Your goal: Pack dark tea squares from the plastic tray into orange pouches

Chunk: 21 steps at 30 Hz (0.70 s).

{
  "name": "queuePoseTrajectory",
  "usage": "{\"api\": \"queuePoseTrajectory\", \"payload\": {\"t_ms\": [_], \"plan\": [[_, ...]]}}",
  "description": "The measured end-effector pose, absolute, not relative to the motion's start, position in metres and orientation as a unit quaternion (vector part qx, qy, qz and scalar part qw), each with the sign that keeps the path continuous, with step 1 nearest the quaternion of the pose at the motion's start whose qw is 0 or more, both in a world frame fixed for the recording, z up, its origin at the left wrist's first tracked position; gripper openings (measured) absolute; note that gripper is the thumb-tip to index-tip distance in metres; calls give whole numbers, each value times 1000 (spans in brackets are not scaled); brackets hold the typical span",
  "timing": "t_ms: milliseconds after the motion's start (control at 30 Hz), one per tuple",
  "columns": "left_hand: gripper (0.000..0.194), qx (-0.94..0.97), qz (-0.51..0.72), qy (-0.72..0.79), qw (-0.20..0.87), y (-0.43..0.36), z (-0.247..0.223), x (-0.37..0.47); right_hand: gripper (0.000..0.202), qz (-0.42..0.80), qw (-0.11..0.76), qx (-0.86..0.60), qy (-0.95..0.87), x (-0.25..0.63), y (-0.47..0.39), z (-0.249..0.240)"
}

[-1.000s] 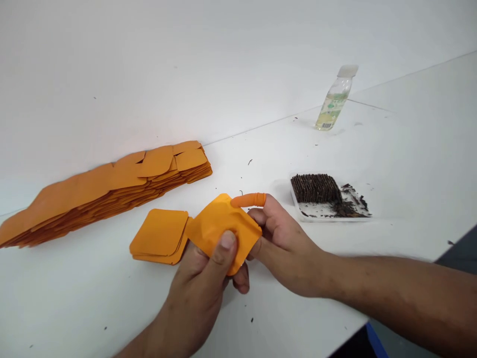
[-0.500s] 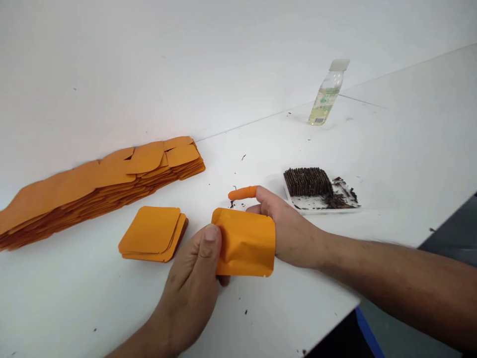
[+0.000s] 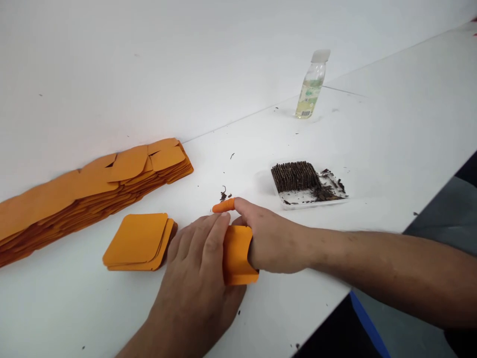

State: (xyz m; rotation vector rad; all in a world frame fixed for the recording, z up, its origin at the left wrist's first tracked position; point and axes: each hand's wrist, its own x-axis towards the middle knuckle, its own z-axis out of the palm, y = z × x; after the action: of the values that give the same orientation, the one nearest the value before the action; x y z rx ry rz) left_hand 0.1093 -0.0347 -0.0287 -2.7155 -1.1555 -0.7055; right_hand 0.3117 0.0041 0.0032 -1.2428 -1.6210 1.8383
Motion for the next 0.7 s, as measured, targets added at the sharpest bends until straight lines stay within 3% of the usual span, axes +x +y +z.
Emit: {"api": "queuePoseTrajectory", "payload": {"t_ms": [300, 467, 700], "plan": [[61, -906, -202, -370, -45, -35, -22, 112, 88, 538, 187, -433, -698, 310, -6, 4], [49, -883, -263, -368, -125, -33, -22, 117, 91, 542, 182, -430, -699, 312, -6, 9], [49, -827, -319, -416, -203, -31, -27, 109, 79, 547, 228, -389, -705, 323, -1, 12]]}}
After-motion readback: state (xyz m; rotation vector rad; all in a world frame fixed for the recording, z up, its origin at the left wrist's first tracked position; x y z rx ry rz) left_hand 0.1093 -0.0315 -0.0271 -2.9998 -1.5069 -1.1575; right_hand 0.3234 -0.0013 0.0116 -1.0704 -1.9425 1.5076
